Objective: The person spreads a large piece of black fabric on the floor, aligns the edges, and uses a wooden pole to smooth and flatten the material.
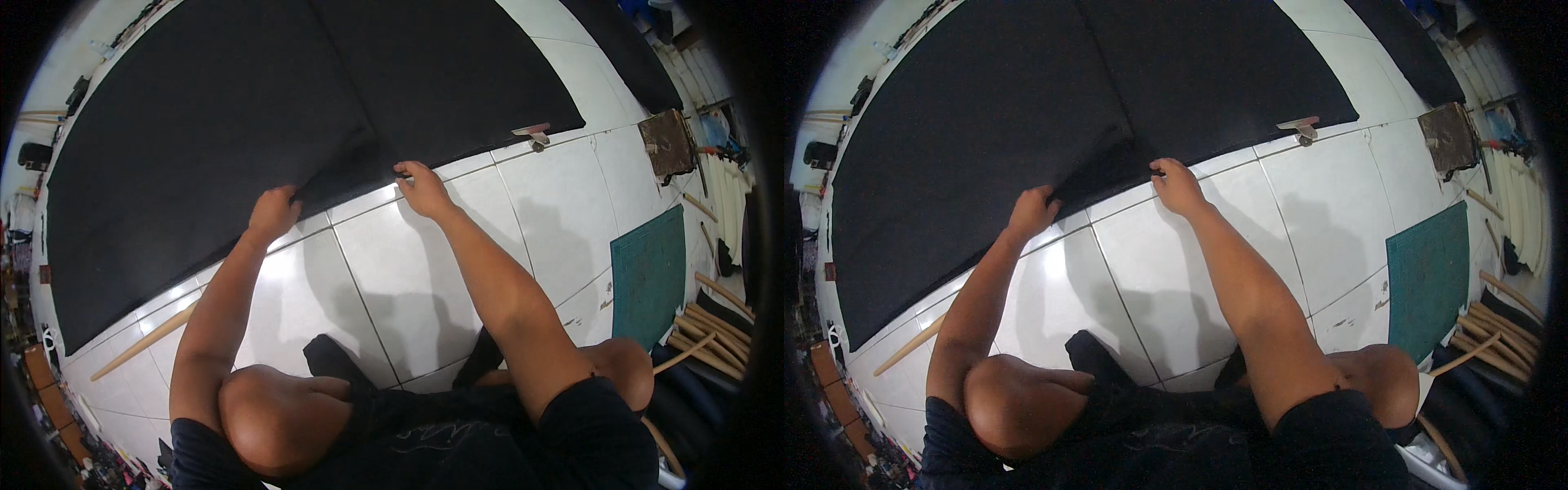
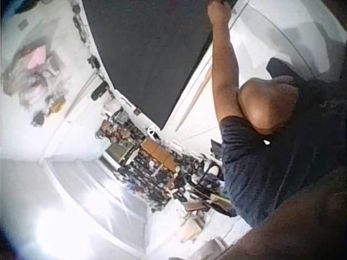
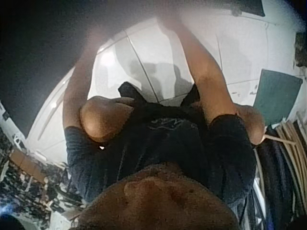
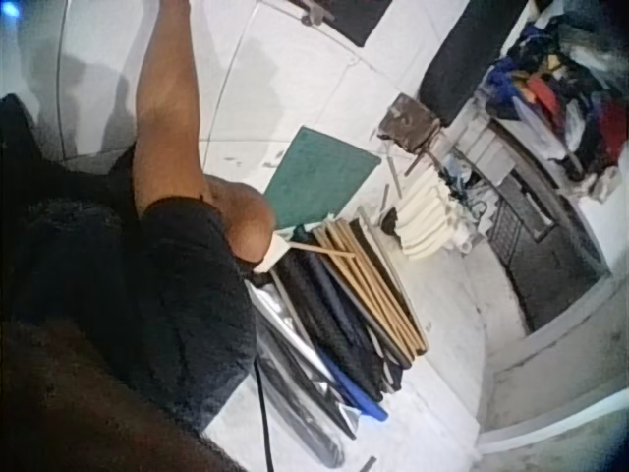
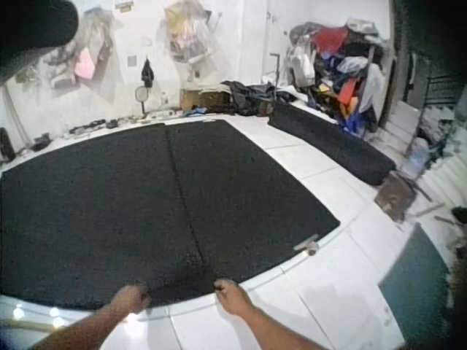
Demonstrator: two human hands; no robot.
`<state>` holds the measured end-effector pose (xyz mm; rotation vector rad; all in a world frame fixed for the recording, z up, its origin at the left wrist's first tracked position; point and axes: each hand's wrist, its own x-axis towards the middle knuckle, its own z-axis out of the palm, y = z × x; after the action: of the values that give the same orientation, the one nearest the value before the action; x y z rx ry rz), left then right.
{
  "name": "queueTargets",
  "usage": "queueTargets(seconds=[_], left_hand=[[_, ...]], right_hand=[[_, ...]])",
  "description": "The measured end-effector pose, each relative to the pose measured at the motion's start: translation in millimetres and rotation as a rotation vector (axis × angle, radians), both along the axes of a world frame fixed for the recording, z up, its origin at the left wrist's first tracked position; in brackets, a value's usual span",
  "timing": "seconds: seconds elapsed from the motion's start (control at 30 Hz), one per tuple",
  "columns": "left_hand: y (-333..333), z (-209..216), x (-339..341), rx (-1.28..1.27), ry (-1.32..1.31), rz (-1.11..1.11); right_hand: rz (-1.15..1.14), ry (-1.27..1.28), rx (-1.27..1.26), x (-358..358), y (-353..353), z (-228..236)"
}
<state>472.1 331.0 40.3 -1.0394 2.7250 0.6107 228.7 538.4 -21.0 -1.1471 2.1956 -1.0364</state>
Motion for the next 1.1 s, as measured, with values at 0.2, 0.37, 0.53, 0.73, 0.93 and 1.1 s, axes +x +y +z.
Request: queueTargets(seconds=[0.2, 0.37, 0.53, 0.73, 0.93, 1.1], left_hand=[[31, -8, 22, -0.067, 0.107, -0.09], [-18, -4, 94, -0.175, 0.353, 0.138], [-67, -21, 208, -0.295, 0.298, 0.729], [-59, -50, 286, -0.237, 0.484, 1.102], [-43, -58, 277, -0.215, 0.518, 1.178], [-62, -73, 281, -0.272, 0.574, 1.185]], right_hand=[[0.005, -0.048, 0.044, -3, -9, 14], [0.148, 0.164, 0.121, 4, -44, 44], [0.22, 0.305, 0.092, -12, -53, 54], [0.447, 0.379, 0.297, -13, -71, 68], [0.56, 0.449, 0.218, -9, -74, 88], [0.63, 0.284, 0.383, -19, -84, 98]])
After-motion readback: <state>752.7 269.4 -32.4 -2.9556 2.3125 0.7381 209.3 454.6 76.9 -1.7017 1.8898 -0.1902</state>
